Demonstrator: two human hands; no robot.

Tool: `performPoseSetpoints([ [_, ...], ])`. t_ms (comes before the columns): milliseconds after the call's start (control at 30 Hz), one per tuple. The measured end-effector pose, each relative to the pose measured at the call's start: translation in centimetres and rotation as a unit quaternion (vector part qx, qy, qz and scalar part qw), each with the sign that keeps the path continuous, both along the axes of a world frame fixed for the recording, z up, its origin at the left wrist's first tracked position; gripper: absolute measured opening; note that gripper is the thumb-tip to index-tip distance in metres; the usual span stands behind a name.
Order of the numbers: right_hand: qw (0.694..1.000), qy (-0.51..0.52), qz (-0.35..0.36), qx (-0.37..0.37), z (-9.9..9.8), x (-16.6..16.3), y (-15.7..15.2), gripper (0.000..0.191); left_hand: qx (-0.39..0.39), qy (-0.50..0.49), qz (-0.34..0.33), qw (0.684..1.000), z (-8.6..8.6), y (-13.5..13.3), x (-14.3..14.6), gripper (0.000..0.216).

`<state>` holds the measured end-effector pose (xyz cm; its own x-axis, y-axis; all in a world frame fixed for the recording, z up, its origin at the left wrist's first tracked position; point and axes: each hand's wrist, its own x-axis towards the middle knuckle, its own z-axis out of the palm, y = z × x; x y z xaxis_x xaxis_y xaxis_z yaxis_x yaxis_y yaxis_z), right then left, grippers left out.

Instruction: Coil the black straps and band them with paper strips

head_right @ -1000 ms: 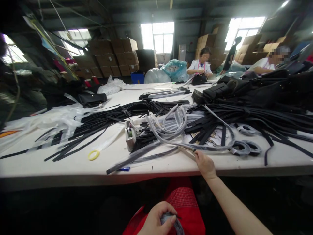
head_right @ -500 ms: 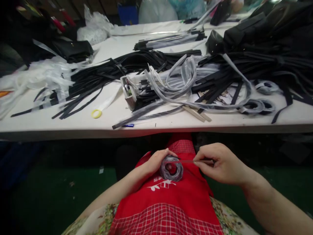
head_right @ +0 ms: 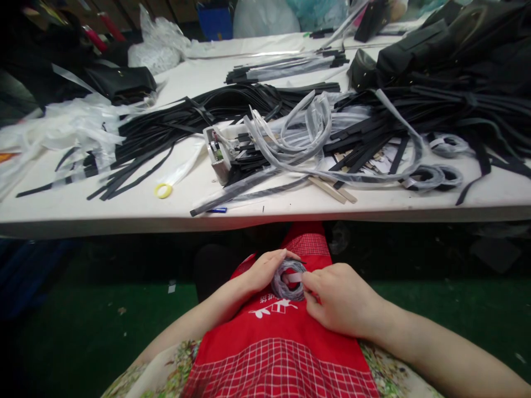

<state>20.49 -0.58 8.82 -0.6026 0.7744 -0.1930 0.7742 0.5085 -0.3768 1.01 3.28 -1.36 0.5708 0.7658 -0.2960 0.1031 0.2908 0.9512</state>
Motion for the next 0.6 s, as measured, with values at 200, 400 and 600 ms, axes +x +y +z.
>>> performPoseSetpoints([
  [200,0.999,0.038,-0.011,-0.022,-0.2,-0.6,-0.6,0.012,0.022,0.04,-0.019,0.999,1.0,-0.1,-0.2,0.046],
  [400,0.998,0.034,-0.048,-0.029,0.9,-0.4,-0.6,0.01,0.021,0.055,-0.028,0.998,1.8,0.3,-0.6,0.044],
  [600,0.998,-0.017,-0.052,-0.033,0.7,-2.6,-0.2,0.013,-0.037,0.086,0.125,0.988,4.2,-0.4,2.5,0.023],
])
